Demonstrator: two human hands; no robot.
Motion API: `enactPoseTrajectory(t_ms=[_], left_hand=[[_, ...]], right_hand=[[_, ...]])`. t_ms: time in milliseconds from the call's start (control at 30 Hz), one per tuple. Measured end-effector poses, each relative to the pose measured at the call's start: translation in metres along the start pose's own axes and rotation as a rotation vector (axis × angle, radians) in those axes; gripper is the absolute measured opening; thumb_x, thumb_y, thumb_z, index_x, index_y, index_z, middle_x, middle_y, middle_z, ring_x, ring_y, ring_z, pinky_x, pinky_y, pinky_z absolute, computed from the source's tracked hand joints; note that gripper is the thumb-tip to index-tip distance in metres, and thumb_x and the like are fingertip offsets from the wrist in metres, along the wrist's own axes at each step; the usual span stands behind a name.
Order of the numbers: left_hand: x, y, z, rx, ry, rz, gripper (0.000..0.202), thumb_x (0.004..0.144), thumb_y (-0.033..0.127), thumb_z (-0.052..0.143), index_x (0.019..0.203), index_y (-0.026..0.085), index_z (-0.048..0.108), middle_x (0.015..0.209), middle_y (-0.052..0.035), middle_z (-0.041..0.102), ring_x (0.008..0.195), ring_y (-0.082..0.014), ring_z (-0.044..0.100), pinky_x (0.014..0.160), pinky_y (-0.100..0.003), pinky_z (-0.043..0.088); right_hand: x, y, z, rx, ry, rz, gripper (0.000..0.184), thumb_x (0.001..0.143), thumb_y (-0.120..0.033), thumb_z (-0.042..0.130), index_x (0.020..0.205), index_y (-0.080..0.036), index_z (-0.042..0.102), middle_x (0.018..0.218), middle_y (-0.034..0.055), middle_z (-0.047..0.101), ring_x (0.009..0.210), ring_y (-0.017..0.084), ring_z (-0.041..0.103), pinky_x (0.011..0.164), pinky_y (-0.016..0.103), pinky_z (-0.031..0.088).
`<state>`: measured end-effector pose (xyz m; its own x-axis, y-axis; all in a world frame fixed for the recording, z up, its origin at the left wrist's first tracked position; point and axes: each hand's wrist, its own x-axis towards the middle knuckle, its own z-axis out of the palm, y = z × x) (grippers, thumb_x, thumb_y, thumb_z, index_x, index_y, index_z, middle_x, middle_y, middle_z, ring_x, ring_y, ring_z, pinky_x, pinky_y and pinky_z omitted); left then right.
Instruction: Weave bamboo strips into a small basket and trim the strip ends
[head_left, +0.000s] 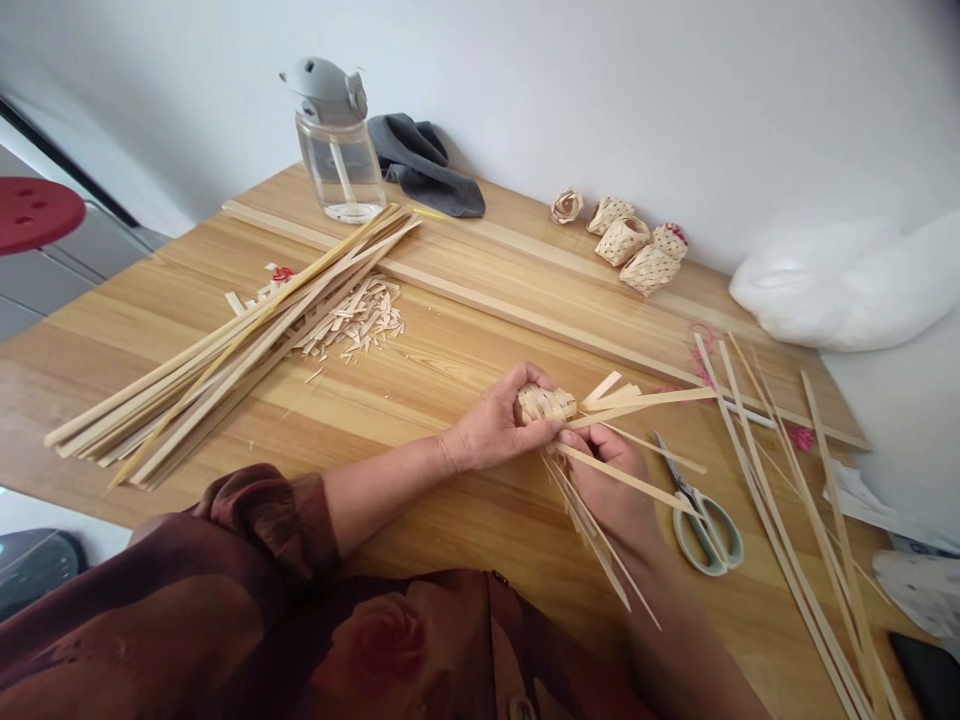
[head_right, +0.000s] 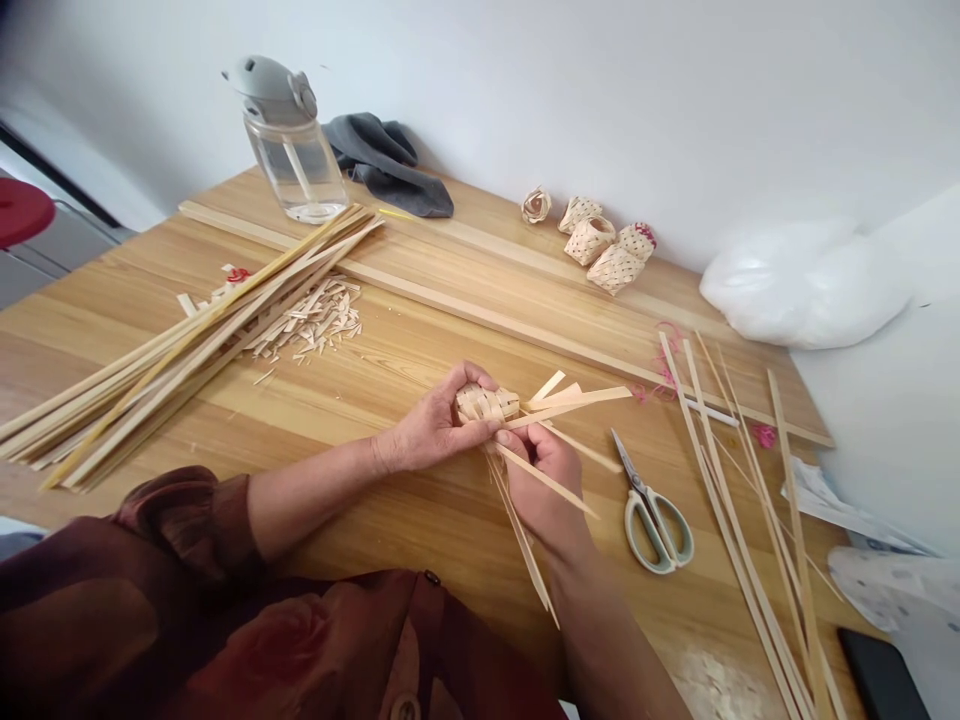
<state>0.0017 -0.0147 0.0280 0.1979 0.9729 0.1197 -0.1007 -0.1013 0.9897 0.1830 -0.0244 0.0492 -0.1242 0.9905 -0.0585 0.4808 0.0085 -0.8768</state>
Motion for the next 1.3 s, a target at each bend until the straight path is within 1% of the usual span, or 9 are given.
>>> enactPoseTrajectory(t_ms=[133, 300, 367, 567, 767, 900, 1067, 1200, 1300], left_hand=[[-0.001, -0.003, 0.001, -0.070, -0.023, -0.046, 0.057, 0.083, 0.049, 0.078, 0.118, 0.020, 0.045, 0.095, -0.0023, 0.062, 0.080, -0.0138, 0.058, 0.076, -0.027, 0.050], [0.000, -0.006, 0.002, -0.194, -0.022, -0.100, 0.060, 0.081, 0.051, 0.080, 0.120, 0.020, 0.047, 0.096, -0.0015, 0.062, 0.081, -0.0135, 0.059, 0.076, -0.027, 0.050], [0.001, -0.007, 0.001, -0.246, -0.030, -0.113, 0.061, 0.081, 0.051, 0.081, 0.121, 0.020, 0.047, 0.097, -0.0012, 0.062, 0.082, -0.0136, 0.060, 0.077, -0.027, 0.050], [0.003, -0.008, -0.004, -0.205, -0.093, -0.095, 0.055, 0.086, 0.047, 0.078, 0.122, 0.019, 0.047, 0.098, -0.0017, 0.062, 0.083, -0.0129, 0.058, 0.078, -0.027, 0.049], [0.002, -0.008, -0.004, -0.140, -0.121, -0.073, 0.056, 0.086, 0.047, 0.077, 0.122, 0.019, 0.045, 0.094, -0.0008, 0.059, 0.082, -0.0128, 0.056, 0.076, -0.027, 0.048], [0.002, -0.008, -0.006, -0.137, -0.125, -0.058, 0.057, 0.085, 0.043, 0.078, 0.123, 0.019, 0.044, 0.098, -0.0023, 0.062, 0.085, -0.0138, 0.059, 0.080, -0.028, 0.050], [0.004, -0.012, -0.008, -0.263, -0.161, -0.115, 0.068, 0.079, 0.039, 0.085, 0.130, 0.020, 0.044, 0.109, -0.0064, 0.068, 0.096, -0.0172, 0.066, 0.091, -0.033, 0.052], [0.009, -0.013, -0.012, -0.296, -0.035, -0.135, 0.081, 0.076, 0.041, 0.087, 0.140, 0.019, 0.043, 0.116, -0.0099, 0.070, 0.101, -0.0200, 0.068, 0.094, -0.036, 0.052], [0.012, -0.010, -0.015, -0.303, 0.014, -0.147, 0.074, 0.081, 0.044, 0.081, 0.141, 0.017, 0.049, 0.118, -0.0106, 0.071, 0.103, -0.0205, 0.067, 0.094, -0.035, 0.052]], right_hand=[[0.002, -0.004, -0.003, 0.013, 0.038, 0.004, 0.034, 0.087, -0.049, 0.070, 0.069, -0.020, 0.066, 0.064, -0.0003, 0.057, 0.064, 0.016, 0.048, 0.061, 0.030, 0.041], [0.006, -0.002, -0.019, -0.024, -0.178, 0.114, 0.040, 0.087, -0.055, 0.072, 0.068, -0.021, 0.062, 0.060, -0.0023, 0.053, 0.056, 0.014, 0.043, 0.053, 0.029, 0.034], [0.006, -0.002, -0.021, -0.015, -0.208, 0.134, 0.043, 0.085, -0.056, 0.074, 0.066, -0.021, 0.059, 0.058, -0.0028, 0.053, 0.054, 0.013, 0.043, 0.052, 0.028, 0.033], [0.003, -0.001, -0.009, -0.048, -0.058, -0.051, 0.036, 0.089, -0.048, 0.068, 0.067, -0.021, 0.058, 0.061, -0.0025, 0.050, 0.059, 0.013, 0.041, 0.055, 0.028, 0.034], [0.000, 0.005, 0.005, -0.095, 0.127, -0.226, 0.025, 0.092, -0.039, 0.063, 0.076, -0.020, 0.067, 0.069, 0.0007, 0.063, 0.065, 0.016, 0.053, 0.061, 0.028, 0.042], [0.002, 0.007, 0.007, -0.056, 0.164, -0.245, 0.026, 0.093, -0.038, 0.063, 0.075, -0.020, 0.068, 0.067, 0.0004, 0.063, 0.064, 0.016, 0.055, 0.062, 0.028, 0.045], [0.009, 0.004, -0.004, 0.058, 0.030, -0.120, 0.033, 0.089, -0.048, 0.072, 0.072, -0.020, 0.069, 0.066, 0.0018, 0.066, 0.062, 0.016, 0.057, 0.059, 0.028, 0.046], [0.010, 0.003, -0.025, 0.129, -0.027, -0.048, 0.039, 0.087, -0.055, 0.074, 0.075, -0.018, 0.072, 0.062, 0.0014, 0.064, 0.056, 0.014, 0.055, 0.053, 0.027, 0.044], [0.015, 0.010, -0.052, 0.117, 0.014, 0.024, 0.037, 0.083, -0.055, 0.079, 0.081, -0.018, 0.075, 0.055, -0.0014, 0.058, 0.048, 0.011, 0.049, 0.045, 0.024, 0.037]])
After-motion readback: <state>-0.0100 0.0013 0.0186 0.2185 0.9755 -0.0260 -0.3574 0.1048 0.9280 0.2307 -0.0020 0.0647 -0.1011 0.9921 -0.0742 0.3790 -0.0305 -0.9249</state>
